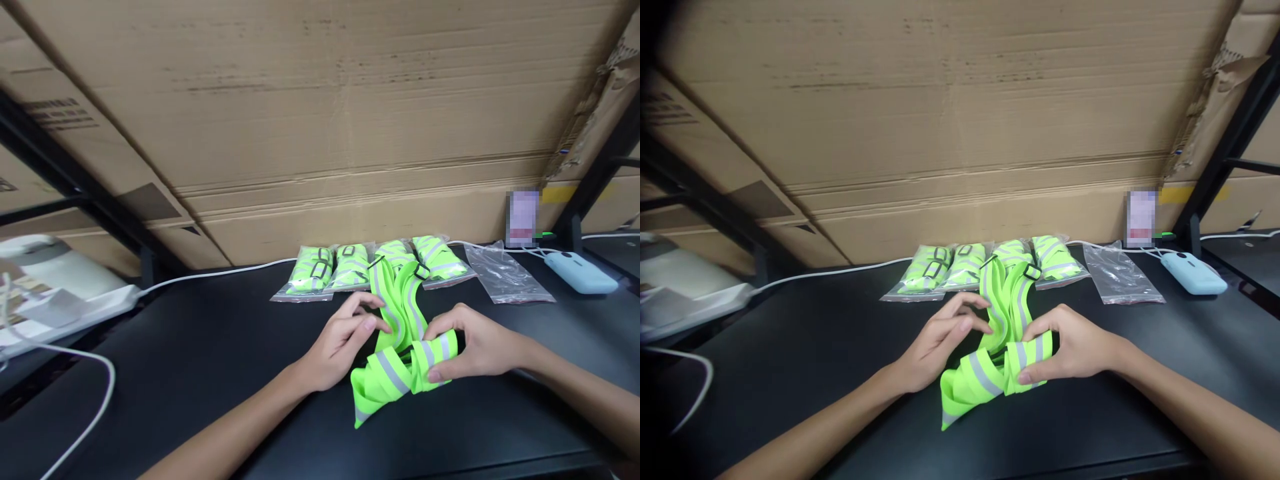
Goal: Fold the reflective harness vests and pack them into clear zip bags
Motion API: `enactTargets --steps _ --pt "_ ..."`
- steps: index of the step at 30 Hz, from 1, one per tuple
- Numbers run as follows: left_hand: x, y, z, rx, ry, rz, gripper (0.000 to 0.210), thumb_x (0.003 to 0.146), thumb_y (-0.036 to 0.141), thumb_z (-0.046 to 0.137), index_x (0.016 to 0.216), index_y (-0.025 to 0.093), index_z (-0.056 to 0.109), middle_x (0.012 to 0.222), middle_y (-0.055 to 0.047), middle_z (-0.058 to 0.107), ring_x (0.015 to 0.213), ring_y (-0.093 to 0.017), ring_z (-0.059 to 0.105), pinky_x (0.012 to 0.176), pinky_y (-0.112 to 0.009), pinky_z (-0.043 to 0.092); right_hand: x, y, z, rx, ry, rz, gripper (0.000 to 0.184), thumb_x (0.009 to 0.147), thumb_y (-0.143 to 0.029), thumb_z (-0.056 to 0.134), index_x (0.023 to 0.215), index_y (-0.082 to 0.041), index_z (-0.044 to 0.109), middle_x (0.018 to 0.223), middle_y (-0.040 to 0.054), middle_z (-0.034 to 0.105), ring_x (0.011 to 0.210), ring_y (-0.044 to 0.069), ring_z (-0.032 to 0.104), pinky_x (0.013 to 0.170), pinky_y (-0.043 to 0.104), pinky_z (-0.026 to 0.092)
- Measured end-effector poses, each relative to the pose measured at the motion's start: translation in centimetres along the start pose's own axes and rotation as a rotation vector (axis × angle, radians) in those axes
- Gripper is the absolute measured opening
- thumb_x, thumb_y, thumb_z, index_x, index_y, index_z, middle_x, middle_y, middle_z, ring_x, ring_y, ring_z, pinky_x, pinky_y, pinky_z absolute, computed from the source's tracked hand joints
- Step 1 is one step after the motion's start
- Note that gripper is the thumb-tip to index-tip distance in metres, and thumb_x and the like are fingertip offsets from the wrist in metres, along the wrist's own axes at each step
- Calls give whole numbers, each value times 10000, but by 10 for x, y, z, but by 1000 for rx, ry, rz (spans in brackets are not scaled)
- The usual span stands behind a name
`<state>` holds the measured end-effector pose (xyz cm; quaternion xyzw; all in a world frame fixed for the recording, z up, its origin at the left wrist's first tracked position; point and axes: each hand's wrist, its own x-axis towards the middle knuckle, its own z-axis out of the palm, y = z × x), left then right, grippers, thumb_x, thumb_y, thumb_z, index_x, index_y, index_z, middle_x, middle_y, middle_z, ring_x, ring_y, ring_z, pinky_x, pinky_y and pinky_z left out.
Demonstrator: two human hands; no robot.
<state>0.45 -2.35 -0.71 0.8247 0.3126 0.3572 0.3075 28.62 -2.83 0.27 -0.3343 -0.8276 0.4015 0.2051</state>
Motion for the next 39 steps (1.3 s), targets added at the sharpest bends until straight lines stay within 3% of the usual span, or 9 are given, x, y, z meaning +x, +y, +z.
enactTargets --steps 4,7,12,15,18,23,28,35,39 --pt "3 -6 1 136 185 -205 260 1006 396 529 924 184 655 945 -45 572 906 -188 553 802 -314 432 0 -3 -1 11 -27 -13 367 763 -515 809 865 -168 745 729 -16 614 637 119 488 582 241 374" --pt "5 -9 1 48 128 -304 240 994 431 543 1004 207 629 957 -25 642 880 -181 576 727 -294 407 1 -3 0 -17 -20 -28 385 745 -529 820 861 -168 751 734 -12 619 635 122 502 584 249 371" --pt "6 -6 3 -104 32 -287 337 974 430 572 1246 251 659 1074 -40 692 962 -200 606 819 -321 439 0 -4 2 -54 -24 -41 383 745 -545 813 848 -182 751 705 -21 625 615 124 524 591 256 400" --pt "6 -5 5 -108 77 -305 364 952 435 604 1255 252 692 1026 -45 704 902 -193 606 805 -321 452 0 -7 1 -58 16 -27 397 750 -500 824 1008 -212 739 897 0 723 776 166 647 760 284 482" --pt "6 -7 6 -45 165 -333 331 906 435 667 1175 257 741 1021 -44 713 848 -179 594 772 -313 453 -1 -10 0 -36 33 -34 447 769 -464 820 1140 -247 700 1130 17 736 978 203 686 913 318 488" --pt "6 -7 6 8 195 -374 305 888 448 682 1114 262 767 1063 -41 732 832 -176 609 744 -312 458 -2 -8 4 -44 89 -38 347 855 -475 740 1109 -239 739 1018 24 777 811 179 704 737 278 522" --pt "6 -4 5 57 161 -359 307 927 452 630 1133 267 763 1130 -46 735 981 -210 632 810 -331 477 0 -5 6 -206 140 44 364 893 -516 671 1093 -228 767 926 46 783 621 158 644 556 264 445" --pt "7 -4 4 84 145 -356 319 913 478 655 1124 268 766 1144 -59 732 1030 -237 631 823 -351 491 2 -10 3 -312 105 72 340 907 -498 642 950 -196 791 779 32 756 601 151 605 573 270 390" --pt "7 -4 -3 57 93 -314 405 996 524 495 1036 241 782 1024 -68 683 960 -220 619 808 -350 495 3 -11 4 -324 123 101 308 891 -480 662 960 -207 786 826 30 747 639 156 604 595 278 400"
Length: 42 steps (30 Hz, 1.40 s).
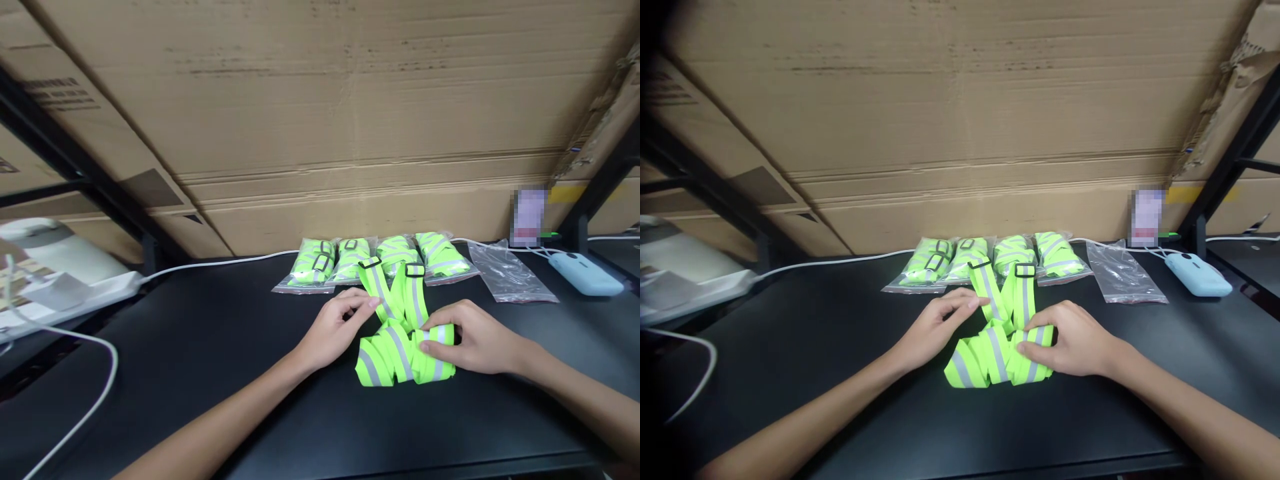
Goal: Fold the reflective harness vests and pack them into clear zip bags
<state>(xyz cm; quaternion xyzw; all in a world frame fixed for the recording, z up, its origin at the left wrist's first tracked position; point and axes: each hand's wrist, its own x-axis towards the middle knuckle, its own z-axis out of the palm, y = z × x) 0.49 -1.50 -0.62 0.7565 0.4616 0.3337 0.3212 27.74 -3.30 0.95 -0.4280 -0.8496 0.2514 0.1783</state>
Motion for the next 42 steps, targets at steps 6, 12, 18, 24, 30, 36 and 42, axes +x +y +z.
enactTargets --steps 6,12,18,24,30,36,42 --pt "-9 3 -14 112 -99 424 543 886 661 593 1148 200 708 979 -75 534 881 -217 550 796 -365 501 -1 3 0 7 -1 -14 295 886 -425 689 1109 -234 724 965 42 647 850 195 628 755 314 465" --pt "-13 13 -9 252 -188 684 602 739 559 820 1178 177 668 993 -105 614 859 -222 599 747 -340 517 -1 8 1 82 40 -98 244 900 -353 703 1109 -235 661 1007 42 582 923 192 581 831 327 474" --pt "-13 6 -5 321 -167 669 426 853 460 751 1171 184 685 1023 -120 671 887 -213 657 761 -317 550 0 9 1 20 38 -174 221 961 -418 647 1026 -246 770 849 36 586 859 196 560 750 305 448" --pt "-14 6 -4 373 -183 632 452 848 512 737 1132 164 685 907 -83 661 758 -181 629 668 -283 516 -4 3 -5 -96 7 -223 397 906 -563 664 1102 -236 778 855 54 615 851 215 564 706 308 445" --pt "-14 5 -1 342 -166 615 397 832 430 744 1129 177 673 932 -90 651 786 -191 631 691 -279 525 -6 -1 -9 -168 -52 -261 603 737 -524 816 1239 -204 717 991 77 652 897 242 596 745 343 479" --pt "-13 1 6 280 -78 658 428 791 316 761 1174 173 636 1011 -107 692 857 -213 683 718 -287 559 -6 2 -2 -277 -22 -312 516 755 -395 755 1220 -174 718 894 71 649 798 226 600 724 350 485" --pt "-9 -2 6 283 -4 610 397 824 306 719 1188 182 618 970 -84 724 841 -206 701 743 -299 570 -7 2 4 -199 96 -322 447 753 -248 669 1194 -176 677 855 53 682 720 193 606 659 301 482"
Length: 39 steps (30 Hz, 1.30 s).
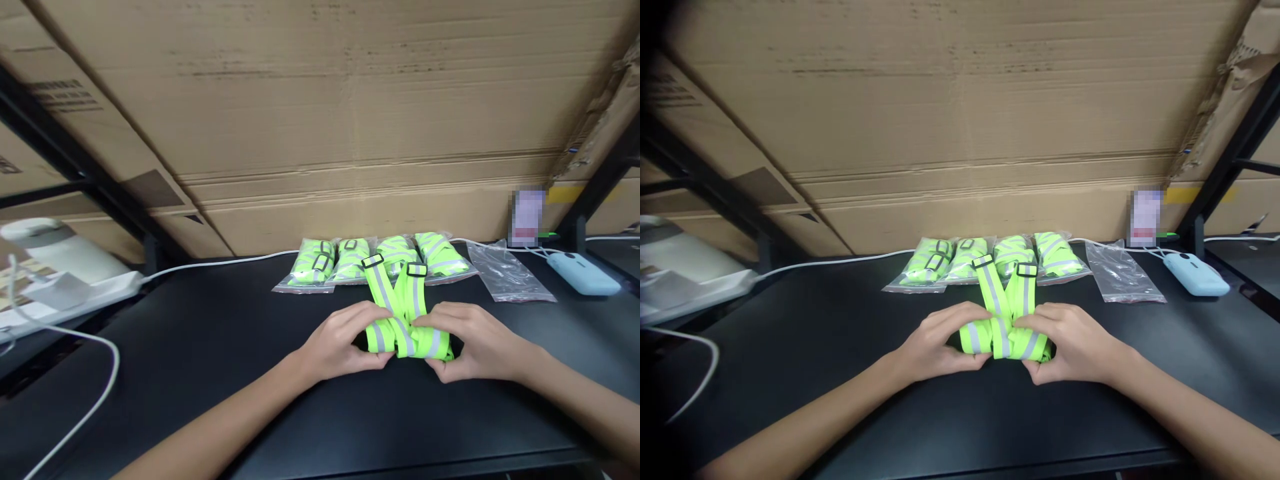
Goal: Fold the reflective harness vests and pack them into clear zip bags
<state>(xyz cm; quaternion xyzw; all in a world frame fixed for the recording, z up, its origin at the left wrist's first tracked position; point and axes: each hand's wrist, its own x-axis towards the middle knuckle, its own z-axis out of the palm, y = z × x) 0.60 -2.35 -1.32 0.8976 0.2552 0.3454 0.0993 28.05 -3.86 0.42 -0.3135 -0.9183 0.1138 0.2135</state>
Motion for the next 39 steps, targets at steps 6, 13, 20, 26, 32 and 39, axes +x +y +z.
enactTargets --steps 6,13,20,26,32,39 --pt "-2 -2 1 -97 54 -142 357 843 321 769 1126 191 595 1006 -46 719 862 -171 700 768 -256 550 2 -1 -7 150 -28 147 391 809 -239 642 1199 -217 633 847 22 687 662 167 589 625 277 469" --pt "-2 -1 3 -111 45 -337 457 812 354 778 1180 228 538 943 12 657 664 -118 552 629 -241 466 2 6 -4 399 -38 275 372 950 -349 573 1302 -235 533 767 -19 651 572 129 499 528 239 402" --pt "4 1 3 -213 -74 -489 432 853 449 710 1178 225 534 756 48 531 647 -138 477 622 -266 397 4 10 3 470 -25 359 307 988 -399 528 1227 -213 582 911 23 646 724 159 537 646 274 441" --pt "4 5 0 -261 -118 -500 438 870 439 692 1193 226 486 905 11 588 777 -167 534 717 -295 434 5 10 5 446 -24 353 330 1004 -450 505 1244 -236 576 920 14 636 721 161 511 644 276 420" --pt "4 4 -3 -357 -163 -487 494 839 446 743 1193 244 465 996 4 577 845 -170 528 756 -291 444 6 6 4 406 -38 338 355 1044 -468 423 1272 -240 572 944 32 651 759 181 570 668 293 457" --pt "4 -1 0 -406 -164 -496 537 808 435 778 1205 242 471 1052 -12 579 924 -190 550 799 -309 460 7 8 7 380 9 283 342 1049 -430 439 1252 -213 607 1117 70 684 887 194 631 775 313 499"
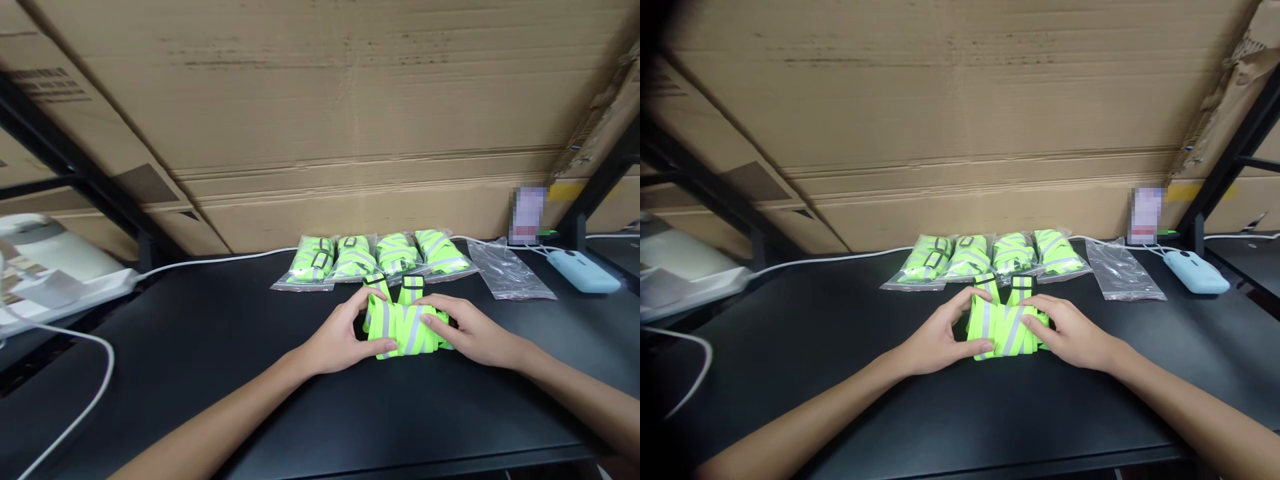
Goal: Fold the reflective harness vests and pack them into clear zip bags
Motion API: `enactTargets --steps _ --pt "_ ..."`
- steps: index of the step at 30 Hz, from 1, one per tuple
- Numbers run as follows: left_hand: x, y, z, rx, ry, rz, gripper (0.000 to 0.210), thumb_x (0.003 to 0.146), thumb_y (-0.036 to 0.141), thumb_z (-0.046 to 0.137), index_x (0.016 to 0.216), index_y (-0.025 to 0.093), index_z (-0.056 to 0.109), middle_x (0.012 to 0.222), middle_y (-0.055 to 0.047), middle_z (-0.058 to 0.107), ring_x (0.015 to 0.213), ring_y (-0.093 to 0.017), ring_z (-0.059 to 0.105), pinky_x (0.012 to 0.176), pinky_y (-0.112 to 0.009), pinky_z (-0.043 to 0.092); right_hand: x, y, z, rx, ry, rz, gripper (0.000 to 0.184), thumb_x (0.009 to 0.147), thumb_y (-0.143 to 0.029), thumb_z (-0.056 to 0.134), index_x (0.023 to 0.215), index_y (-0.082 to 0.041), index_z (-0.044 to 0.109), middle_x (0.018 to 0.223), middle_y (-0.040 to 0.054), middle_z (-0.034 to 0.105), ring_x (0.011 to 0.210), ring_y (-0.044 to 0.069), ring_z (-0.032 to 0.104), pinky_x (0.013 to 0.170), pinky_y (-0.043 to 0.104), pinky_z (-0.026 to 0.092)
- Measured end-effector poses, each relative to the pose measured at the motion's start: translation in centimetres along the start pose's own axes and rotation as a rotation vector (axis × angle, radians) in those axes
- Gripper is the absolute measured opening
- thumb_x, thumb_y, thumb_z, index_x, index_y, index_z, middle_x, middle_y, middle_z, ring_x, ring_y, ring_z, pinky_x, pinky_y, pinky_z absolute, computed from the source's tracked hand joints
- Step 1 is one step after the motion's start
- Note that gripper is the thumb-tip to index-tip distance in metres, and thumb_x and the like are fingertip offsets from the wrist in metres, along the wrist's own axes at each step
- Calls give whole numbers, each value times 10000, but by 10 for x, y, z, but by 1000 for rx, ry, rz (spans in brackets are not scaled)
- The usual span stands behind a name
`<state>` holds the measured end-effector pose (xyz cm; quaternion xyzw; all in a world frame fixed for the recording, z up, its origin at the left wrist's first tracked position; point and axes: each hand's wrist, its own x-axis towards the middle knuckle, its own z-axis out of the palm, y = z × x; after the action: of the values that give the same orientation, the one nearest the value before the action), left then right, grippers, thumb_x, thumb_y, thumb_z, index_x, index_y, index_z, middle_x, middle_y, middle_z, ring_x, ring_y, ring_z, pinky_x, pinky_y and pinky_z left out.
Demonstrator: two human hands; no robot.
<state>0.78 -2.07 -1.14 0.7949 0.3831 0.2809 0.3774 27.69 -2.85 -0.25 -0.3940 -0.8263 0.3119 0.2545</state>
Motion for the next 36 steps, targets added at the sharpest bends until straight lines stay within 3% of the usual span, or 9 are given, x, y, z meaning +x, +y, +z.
enactTargets --steps 3,7,12,15,21,30,33,36 --pt "0 -1 0 -23 -6 -8 606 773 435 808 1233 242 463 1096 -25 595 964 -206 569 813 -322 474 0 3 1 -16 19 1 364 1040 -441 458 1328 -233 536 1066 55 690 781 178 605 687 297 485" --pt "-2 -1 2 16 14 -38 746 719 473 843 1303 250 435 1182 -53 608 975 -226 590 825 -355 498 0 1 0 -53 -6 -15 293 1044 -437 460 1228 -244 579 890 10 665 688 156 568 656 284 465" --pt "-2 0 7 132 75 -36 769 728 505 833 1336 264 429 1277 -65 593 1100 -261 599 943 -414 490 0 3 -1 -118 31 -49 276 1044 -399 482 1231 -251 622 1062 51 677 937 200 636 823 329 494" --pt "-2 1 7 194 114 34 726 749 501 824 1329 266 456 1313 -70 555 1209 -269 551 1018 -421 460 1 7 0 -154 47 -58 297 1044 -403 479 1236 -248 645 1067 68 660 929 202 643 830 344 507" --pt "-4 6 6 277 135 85 581 788 493 791 1242 253 519 1241 -73 536 1184 -260 549 1014 -407 473 1 9 2 -147 75 -134 273 1036 -359 510 1236 -239 653 1195 77 671 1117 220 640 951 345 499" --pt "-8 18 6 419 86 18 543 853 550 687 1276 256 518 1257 -95 559 1181 -307 573 957 -451 508 4 12 -1 -53 85 -94 244 1015 -379 558 1175 -250 690 1151 33 742 1035 190 690 897 319 518" --pt "-9 18 3 372 57 51 508 897 500 642 1318 257 495 1290 -98 546 1184 -297 577 984 -442 504 1 9 -2 -77 46 -118 313 970 -422 622 1221 -246 680 1157 58 731 1039 209 680 902 348 525" --pt "-8 14 -2 311 34 94 515 896 474 655 1331 258 485 1296 -96 539 1174 -284 581 1021 -446 489 -2 6 -2 -133 -3 -128 616 782 -532 799 1288 -220 639 1160 94 711 1041 260 665 898 402 531"
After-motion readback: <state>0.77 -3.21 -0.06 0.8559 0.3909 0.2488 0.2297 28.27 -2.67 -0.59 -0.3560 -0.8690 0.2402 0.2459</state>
